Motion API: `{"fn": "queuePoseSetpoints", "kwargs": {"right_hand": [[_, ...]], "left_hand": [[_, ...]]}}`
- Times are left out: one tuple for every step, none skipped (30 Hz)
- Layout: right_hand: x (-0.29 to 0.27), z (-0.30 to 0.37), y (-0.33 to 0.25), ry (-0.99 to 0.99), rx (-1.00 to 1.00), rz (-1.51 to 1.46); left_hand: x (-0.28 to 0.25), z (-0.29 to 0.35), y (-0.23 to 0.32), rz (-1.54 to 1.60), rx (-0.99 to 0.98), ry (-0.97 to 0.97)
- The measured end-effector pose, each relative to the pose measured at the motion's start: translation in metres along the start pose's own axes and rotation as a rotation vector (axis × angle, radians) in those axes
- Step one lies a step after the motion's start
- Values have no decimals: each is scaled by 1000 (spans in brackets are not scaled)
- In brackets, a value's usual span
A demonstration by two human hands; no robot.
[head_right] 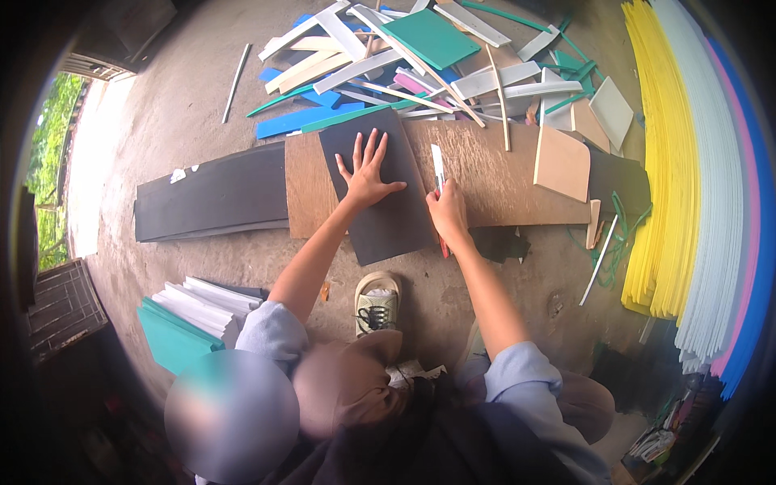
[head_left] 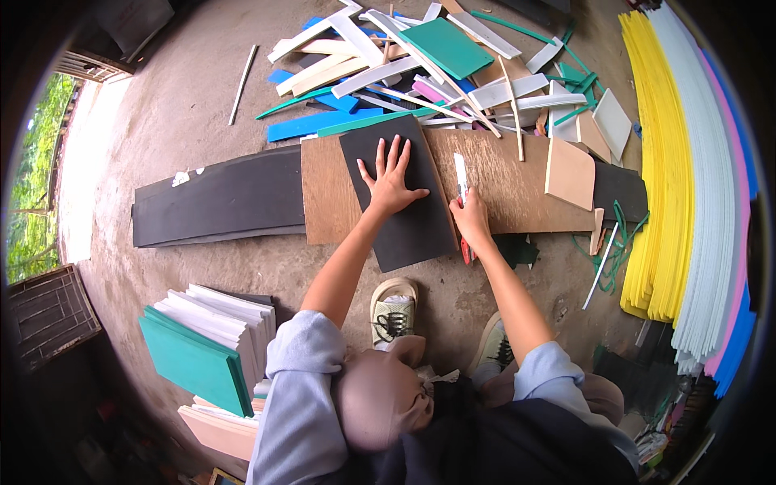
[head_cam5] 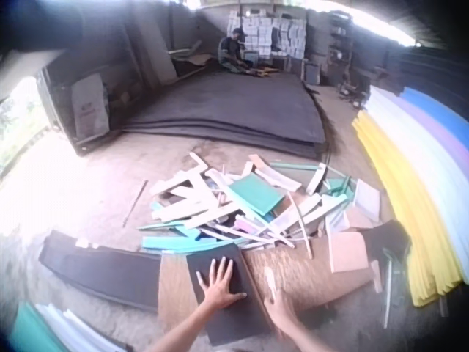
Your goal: The person sits on the floor and uses a utility knife to cut rectangular pieces from black and beige cardboard sheets. They repeatedly align the sheets, cut along the edges, and stack the finished pieces. The person also handles a green plastic strip near the end.
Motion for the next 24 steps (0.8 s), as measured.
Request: {"fn": "queuePoseSetpoints", "kwargs": {"right_hand": [[6, -6, -4, -20, 18, -9], [11, -10, -7, -38, 37, -16], [18, -10, 0, -86, 152, -165], [23, -4, -2, -141, 275, -311], [27, 3, 0, -188, 404, -449], [33, 4, 1, -246, 453, -502], [33, 5, 2, -261, 459, -575], [34, 6, 2, -276, 465, -650], [36, 8, 0, -290, 471, -725], [33, 8, -2, -278, 476, -759], [29, 8, -5, -290, 478, -764], [26, 8, -7, -300, 479, -768], [23, 8, -11, -309, 474, -775], [17, 5, -14, -274, 420, -738], [12, 4, -16, -255, 386, -680], [7, 1, -21, -234, 347, -624], [0, -4, -26, -219, 309, -569], [-9, -6, -29, -184, 296, -494], [-20, -9, -34, -162, 249, -483], [-32, -12, -41, -140, 192, -478], [-47, -18, -47, -108, 133, -473], [-61, -24, -46, -89, 98, -470], [-84, -30, -52, -3, -29, -471], [-105, -36, -50, 17, -72, -389]], "left_hand": [[-4, -1, -2, 41, 5, 52], [-6, 0, -4, 76, 4, 81], [-8, 0, -6, 110, 5, 109], [-9, 1, -13, 154, 7, 140], [-9, -1, -17, 203, -3, 134], [-10, -2, -22, 250, -12, 128], [-12, -3, -22, 298, -14, 117], [-12, -4, -21, 312, -49, 122], [-12, -2, -18, 326, -83, 128], [-11, 1, -14, 342, -117, 129], [-16, 5, -4, 319, -130, 126], [-22, 11, 5, 297, -143, 123], [-28, 14, 11, 273, -152, 127], [-31, 14, 12, 243, -161, 111], [-36, 16, 11, 252, -158, 134], [-40, 18, 6, 260, -154, 162], [-45, 18, 0, 267, -154, 190], [-48, 21, -8, 246, -160, 202], [-50, 21, -16, 227, -169, 196], [-51, 21, -31, 185, -201, 198], [-53, 18, -43, 143, -225, 204], [-55, 14, -57, 154, -289, 197], [-64, 12, -57, 171, -345, 184], [-76, 8, -49, 190, -332, 192]]}}
Point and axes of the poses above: each hand's wrist, its own z-axis away from the middle knuckle, its own x-axis out of the palm, y = z × x, the point moved 9 cm from there along -z, towards the middle knuckle, and after that the axes turned 11 degrees about -x, right-handed, at the moved point
